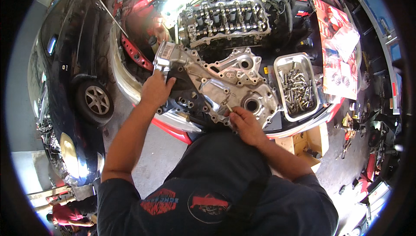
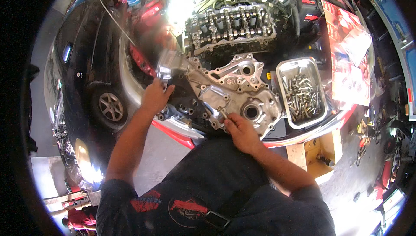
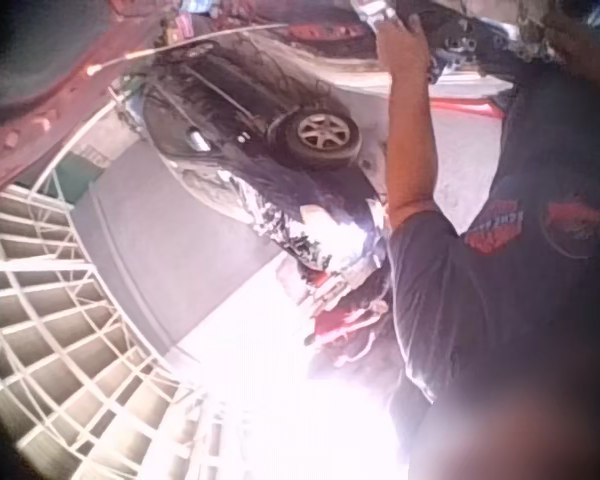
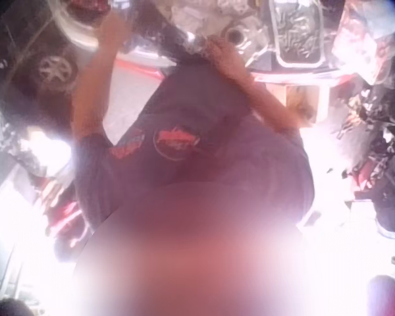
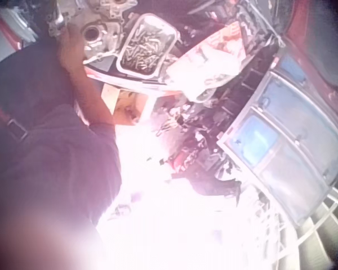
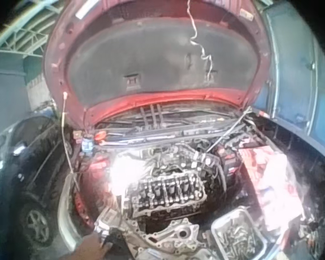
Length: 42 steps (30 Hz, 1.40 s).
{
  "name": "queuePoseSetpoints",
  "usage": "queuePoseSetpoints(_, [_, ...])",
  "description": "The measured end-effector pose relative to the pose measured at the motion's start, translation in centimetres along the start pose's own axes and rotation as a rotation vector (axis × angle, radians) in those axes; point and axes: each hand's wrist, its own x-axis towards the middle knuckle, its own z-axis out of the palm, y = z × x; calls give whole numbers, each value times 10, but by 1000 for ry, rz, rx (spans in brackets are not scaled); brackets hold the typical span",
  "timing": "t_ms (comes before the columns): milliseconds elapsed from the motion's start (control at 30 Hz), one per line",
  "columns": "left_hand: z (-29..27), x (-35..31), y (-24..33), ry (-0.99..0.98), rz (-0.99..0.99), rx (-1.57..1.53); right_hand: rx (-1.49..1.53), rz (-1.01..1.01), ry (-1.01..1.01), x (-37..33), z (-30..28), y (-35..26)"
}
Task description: The person removes bolts from a metal engine cover, places them into a tray, and then handles a black rubber gasket, positioning it over the engine block. The person also picks up and examines small cylindrical metal parts from the tray.
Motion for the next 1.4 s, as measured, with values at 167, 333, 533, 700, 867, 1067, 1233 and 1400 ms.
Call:
queuePoseSetpoints(167, [-3, -53, 12, -94, 238, -157, -175, -171, 53, -13, -4, -29])
queuePoseSetpoints(333, [12, -112, 65, -653, -58, -991, -303, -650, 35, -22, -6, -53])
queuePoseSetpoints(533, [-10, -127, 88, -713, -62, -1040, -469, -619, -101, -13, -7, -55])
queuePoseSetpoints(700, [-10, -129, 88, -786, -151, -1101, -502, -605, -143, -13, -10, -55])
queuePoseSetpoints(867, [-3, -123, 82, -759, -64, -1186, -428, -702, -138, -12, -12, -60])
queuePoseSetpoints(1067, [28, -111, 83, -459, -252, -1524, -350, -308, -91, -6, 1, -56])
queuePoseSetpoints(1233, [49, -101, 84, -161, 94, -990, -211, -204, 54, 7, 11, -30])
queuePoseSetpoints(1400, [30, -100, 104, 20, 473, -965, 345, -23, -24, 9, 9, -6])
